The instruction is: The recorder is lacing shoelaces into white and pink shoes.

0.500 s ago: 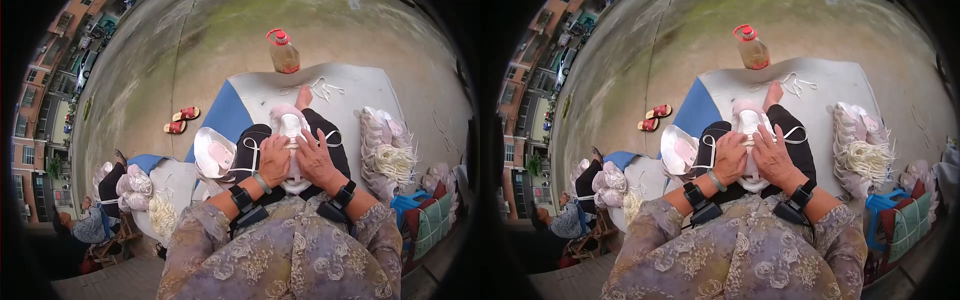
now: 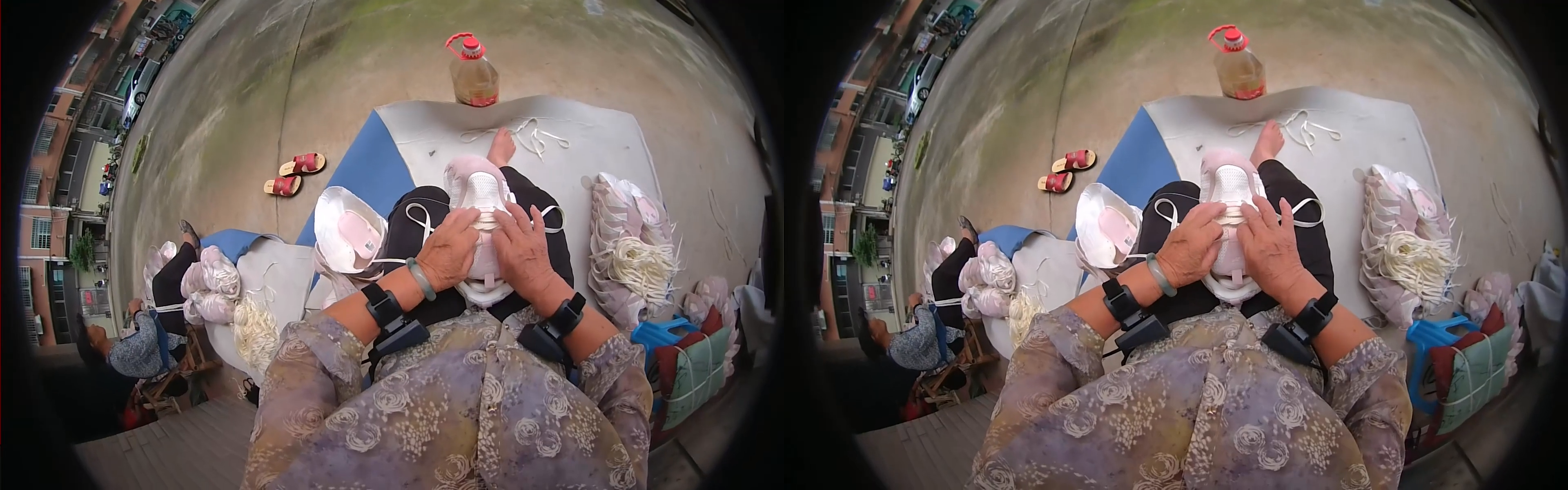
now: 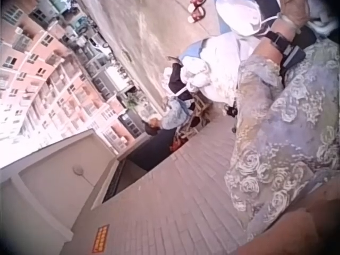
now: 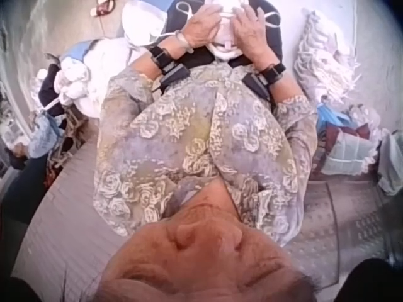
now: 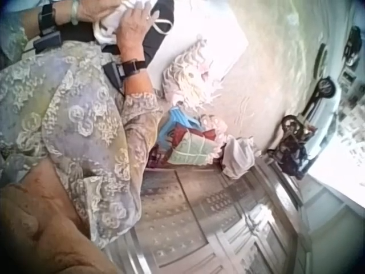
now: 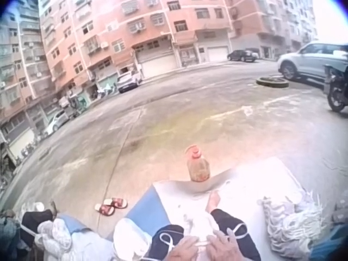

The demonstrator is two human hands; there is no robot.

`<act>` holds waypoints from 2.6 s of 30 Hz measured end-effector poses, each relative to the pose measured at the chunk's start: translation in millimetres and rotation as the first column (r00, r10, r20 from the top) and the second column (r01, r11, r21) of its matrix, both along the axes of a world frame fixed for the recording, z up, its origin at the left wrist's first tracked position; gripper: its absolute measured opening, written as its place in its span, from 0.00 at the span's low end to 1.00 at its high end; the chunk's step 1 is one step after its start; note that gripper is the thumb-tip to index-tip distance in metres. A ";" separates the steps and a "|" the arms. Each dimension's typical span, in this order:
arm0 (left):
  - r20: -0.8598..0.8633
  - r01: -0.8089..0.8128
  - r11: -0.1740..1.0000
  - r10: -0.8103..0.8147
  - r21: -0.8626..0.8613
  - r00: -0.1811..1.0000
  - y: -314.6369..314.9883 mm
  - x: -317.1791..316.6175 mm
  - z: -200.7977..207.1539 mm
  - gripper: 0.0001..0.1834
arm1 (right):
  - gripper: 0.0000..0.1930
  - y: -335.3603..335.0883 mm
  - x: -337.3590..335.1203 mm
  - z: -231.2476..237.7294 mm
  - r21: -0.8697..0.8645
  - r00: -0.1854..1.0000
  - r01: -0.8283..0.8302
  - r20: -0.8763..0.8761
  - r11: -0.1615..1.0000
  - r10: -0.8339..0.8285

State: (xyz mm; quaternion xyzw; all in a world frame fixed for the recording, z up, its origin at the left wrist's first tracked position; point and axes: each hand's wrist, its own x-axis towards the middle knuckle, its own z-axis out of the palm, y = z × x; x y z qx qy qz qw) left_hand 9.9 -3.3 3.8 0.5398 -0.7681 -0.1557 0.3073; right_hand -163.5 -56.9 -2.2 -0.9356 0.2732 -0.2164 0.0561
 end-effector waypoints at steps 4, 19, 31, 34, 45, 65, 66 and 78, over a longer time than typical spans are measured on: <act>0.028 -0.017 1.000 0.017 -0.008 0.999 1.2 -4.7 -2.6 0.10 | 0.09 -3.2 2.5 -2.4 0.094 0.999 0.033 0.012 0.995 -0.035; -0.023 -0.062 0.997 0.063 0.052 0.998 -2.1 -10.5 -7.7 0.07 | 0.06 -0.5 6.9 -13.3 0.274 0.986 0.055 0.137 0.960 -0.095; 0.069 -0.089 0.996 0.089 -0.006 0.994 7.9 -10.6 -3.6 0.09 | 0.08 4.0 6.3 -8.9 0.177 0.998 0.060 0.024 0.982 -0.065; 0.191 -0.103 0.994 0.106 -0.024 0.976 9.2 -12.9 4.8 0.09 | 0.09 5.9 5.0 -0.3 0.132 0.997 0.062 0.033 0.989 -0.067; 0.154 -0.136 0.990 0.131 0.025 0.979 1.3 -11.9 -1.4 0.08 | 0.09 3.2 1.2 9.9 0.177 0.996 0.007 0.086 0.984 -0.023; 0.192 -0.144 0.989 0.134 0.038 0.972 9.3 -5.7 8.5 0.07 | 0.11 -10.4 -6.7 45.5 0.073 0.972 0.189 -0.159 0.979 -0.176; 0.192 -0.143 0.989 0.134 0.035 0.972 9.8 -3.6 7.2 0.07 | 0.10 -17.9 -19.6 43.9 0.099 0.969 0.217 -0.143 0.971 -0.202; 0.248 -0.131 0.991 0.123 0.017 0.961 2.3 2.5 36.5 0.11 | 0.09 -8.5 -13.7 13.5 0.261 0.988 0.045 0.132 0.964 -0.081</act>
